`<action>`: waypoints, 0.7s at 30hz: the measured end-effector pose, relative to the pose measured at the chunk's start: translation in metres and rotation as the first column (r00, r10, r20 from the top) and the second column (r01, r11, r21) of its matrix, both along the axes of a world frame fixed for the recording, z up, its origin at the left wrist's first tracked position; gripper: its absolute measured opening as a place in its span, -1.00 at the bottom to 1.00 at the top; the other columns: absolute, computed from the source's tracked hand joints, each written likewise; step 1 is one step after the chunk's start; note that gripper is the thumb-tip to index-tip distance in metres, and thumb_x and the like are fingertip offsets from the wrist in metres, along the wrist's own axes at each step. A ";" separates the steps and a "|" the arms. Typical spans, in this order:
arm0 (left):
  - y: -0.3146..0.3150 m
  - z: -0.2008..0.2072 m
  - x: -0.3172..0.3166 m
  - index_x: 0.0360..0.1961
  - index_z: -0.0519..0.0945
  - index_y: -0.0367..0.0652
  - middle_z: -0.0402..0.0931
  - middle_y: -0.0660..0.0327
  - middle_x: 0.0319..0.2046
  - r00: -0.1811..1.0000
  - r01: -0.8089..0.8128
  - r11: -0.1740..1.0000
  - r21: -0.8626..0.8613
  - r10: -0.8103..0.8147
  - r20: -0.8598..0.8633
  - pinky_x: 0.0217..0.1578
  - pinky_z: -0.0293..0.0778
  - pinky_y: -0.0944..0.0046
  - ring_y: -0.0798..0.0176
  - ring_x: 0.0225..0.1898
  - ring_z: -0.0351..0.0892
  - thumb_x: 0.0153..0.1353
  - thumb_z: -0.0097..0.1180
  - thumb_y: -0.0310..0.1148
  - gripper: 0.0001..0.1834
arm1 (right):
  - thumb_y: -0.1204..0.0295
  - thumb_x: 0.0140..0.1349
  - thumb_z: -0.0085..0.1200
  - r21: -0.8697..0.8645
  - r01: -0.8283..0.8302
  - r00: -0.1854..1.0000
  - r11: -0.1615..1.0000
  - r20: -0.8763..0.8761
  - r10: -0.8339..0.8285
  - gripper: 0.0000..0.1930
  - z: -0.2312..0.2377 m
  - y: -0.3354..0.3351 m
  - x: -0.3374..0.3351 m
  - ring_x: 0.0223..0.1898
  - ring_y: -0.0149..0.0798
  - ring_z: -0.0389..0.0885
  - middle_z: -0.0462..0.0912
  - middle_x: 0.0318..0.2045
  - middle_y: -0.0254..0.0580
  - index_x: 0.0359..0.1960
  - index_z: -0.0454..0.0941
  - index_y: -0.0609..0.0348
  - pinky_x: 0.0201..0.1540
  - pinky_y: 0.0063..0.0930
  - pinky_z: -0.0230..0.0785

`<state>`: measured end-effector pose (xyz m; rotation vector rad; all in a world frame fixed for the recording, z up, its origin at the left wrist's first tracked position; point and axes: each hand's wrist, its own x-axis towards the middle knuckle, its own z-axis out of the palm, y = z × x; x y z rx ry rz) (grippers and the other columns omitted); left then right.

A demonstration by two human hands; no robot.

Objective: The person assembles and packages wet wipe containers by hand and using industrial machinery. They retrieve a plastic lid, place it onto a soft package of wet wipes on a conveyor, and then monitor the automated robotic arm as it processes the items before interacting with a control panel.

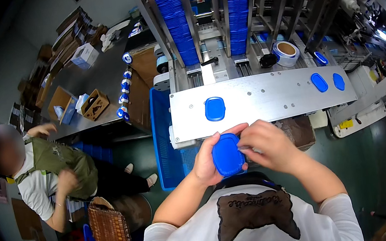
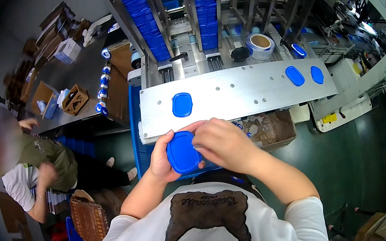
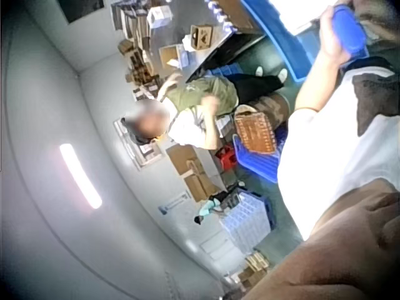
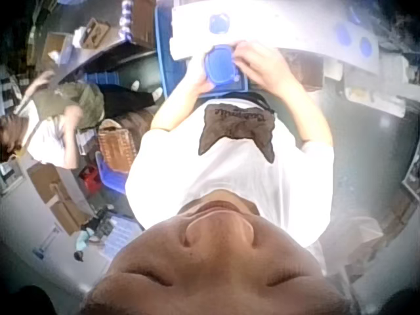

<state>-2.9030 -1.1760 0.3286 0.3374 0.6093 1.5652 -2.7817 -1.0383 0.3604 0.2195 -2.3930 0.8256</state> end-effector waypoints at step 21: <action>-0.003 0.005 -0.003 0.21 0.16 -0.32 0.05 0.09 0.26 0.998 -0.069 0.997 0.028 0.069 -0.013 -0.34 0.50 0.14 0.10 0.06 0.30 0.21 -0.41 0.04 -0.29 | 0.57 -0.14 0.18 -0.104 0.159 0.987 0.982 -0.013 -0.162 -0.79 0.000 0.010 0.014 -0.34 -0.16 0.48 0.51 -0.40 -0.24 -0.39 0.49 0.16 -0.27 -0.35 0.35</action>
